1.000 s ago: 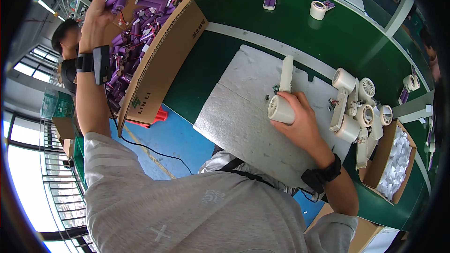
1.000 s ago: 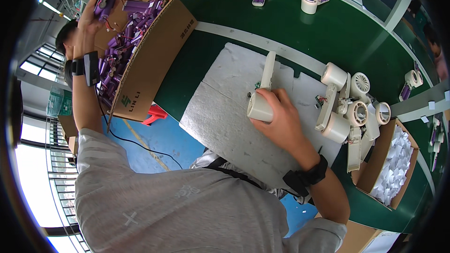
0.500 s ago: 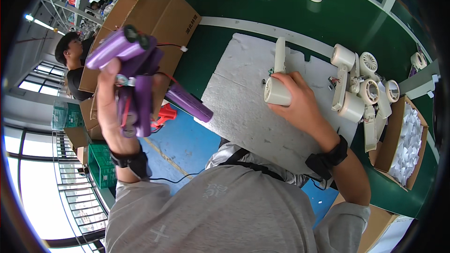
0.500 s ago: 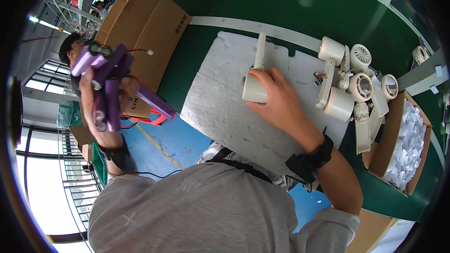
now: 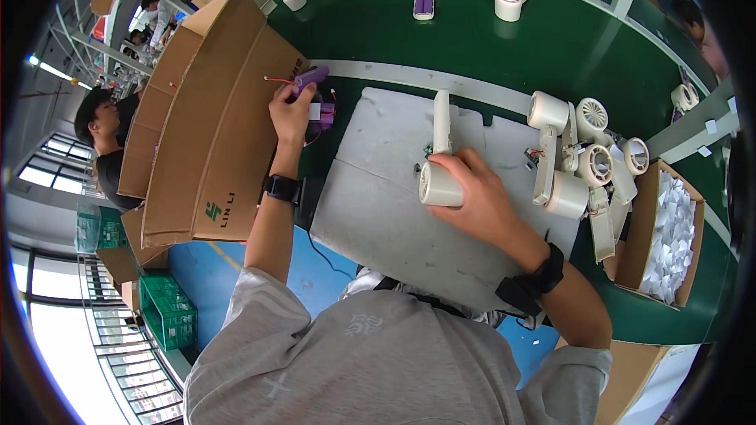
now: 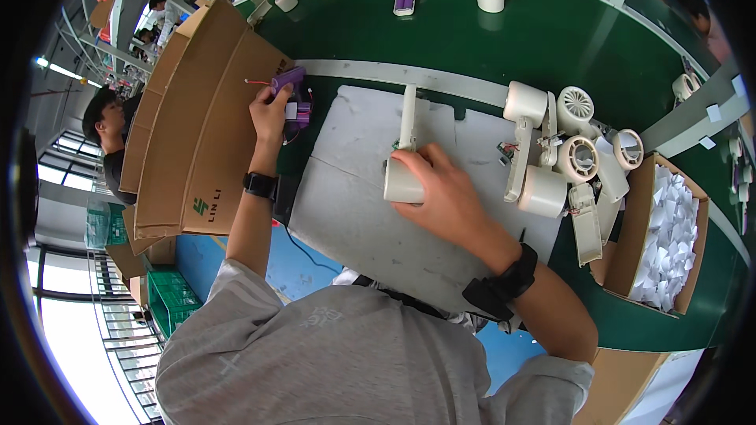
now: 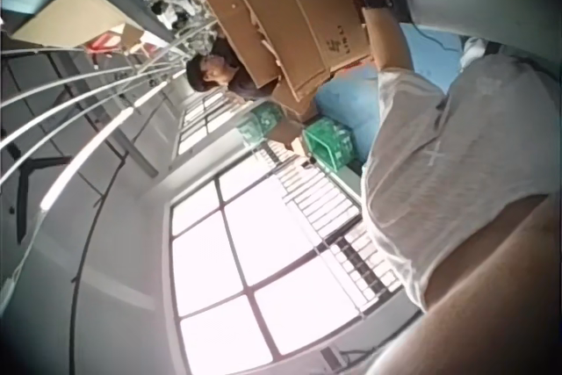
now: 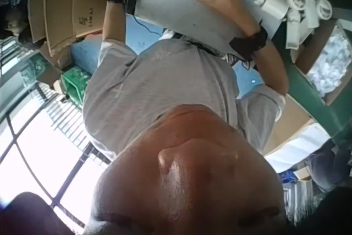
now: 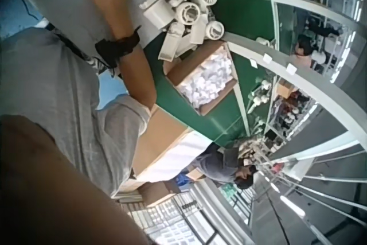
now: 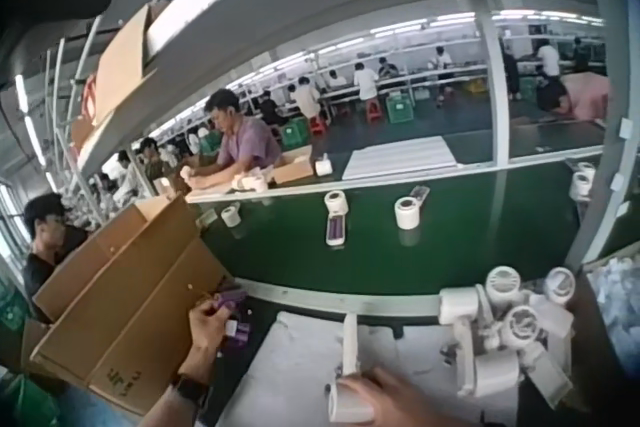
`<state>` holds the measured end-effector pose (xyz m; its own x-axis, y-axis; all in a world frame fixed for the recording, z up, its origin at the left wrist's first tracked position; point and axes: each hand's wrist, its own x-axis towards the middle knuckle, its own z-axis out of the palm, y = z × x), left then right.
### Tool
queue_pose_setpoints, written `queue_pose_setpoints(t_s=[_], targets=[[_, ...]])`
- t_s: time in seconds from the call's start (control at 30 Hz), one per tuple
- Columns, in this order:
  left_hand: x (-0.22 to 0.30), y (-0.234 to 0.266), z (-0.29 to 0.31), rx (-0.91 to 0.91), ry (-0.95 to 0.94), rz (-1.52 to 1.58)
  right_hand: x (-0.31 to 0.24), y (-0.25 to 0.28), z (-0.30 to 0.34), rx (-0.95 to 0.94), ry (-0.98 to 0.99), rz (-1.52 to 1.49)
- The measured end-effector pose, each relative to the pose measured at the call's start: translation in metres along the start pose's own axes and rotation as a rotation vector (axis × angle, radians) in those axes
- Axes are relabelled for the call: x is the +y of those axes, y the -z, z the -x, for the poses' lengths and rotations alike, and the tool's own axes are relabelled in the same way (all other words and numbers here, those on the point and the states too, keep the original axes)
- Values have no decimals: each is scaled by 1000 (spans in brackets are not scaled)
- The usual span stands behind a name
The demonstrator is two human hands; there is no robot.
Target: The person assembles portable fans by taking batteries from a cardboard box, connecting the battery wires to the circuit board, and placing the batteries inside the fan casing.
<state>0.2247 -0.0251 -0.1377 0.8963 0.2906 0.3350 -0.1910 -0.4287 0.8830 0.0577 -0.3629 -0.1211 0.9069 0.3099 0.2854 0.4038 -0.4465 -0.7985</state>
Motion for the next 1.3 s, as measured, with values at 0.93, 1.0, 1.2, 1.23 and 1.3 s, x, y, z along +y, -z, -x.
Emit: queue_pose_setpoints(t_s=[0.93,1.0,1.2,1.23,1.3], targets=[[133,-37,75,-743,172,1050,-81,47,-6,151,-272,-869],[145,-68,87,-837,326,1140,-78,58,-12,148,-385,-973],[133,-127,113,-819,742,1117,-48,27,-23,382,-702,-1070],[125,-131,116,-753,762,1147,-40,25,-23,390,-710,-1058],[109,-141,119,-610,808,1201,-24,23,-25,242,-673,-640]])
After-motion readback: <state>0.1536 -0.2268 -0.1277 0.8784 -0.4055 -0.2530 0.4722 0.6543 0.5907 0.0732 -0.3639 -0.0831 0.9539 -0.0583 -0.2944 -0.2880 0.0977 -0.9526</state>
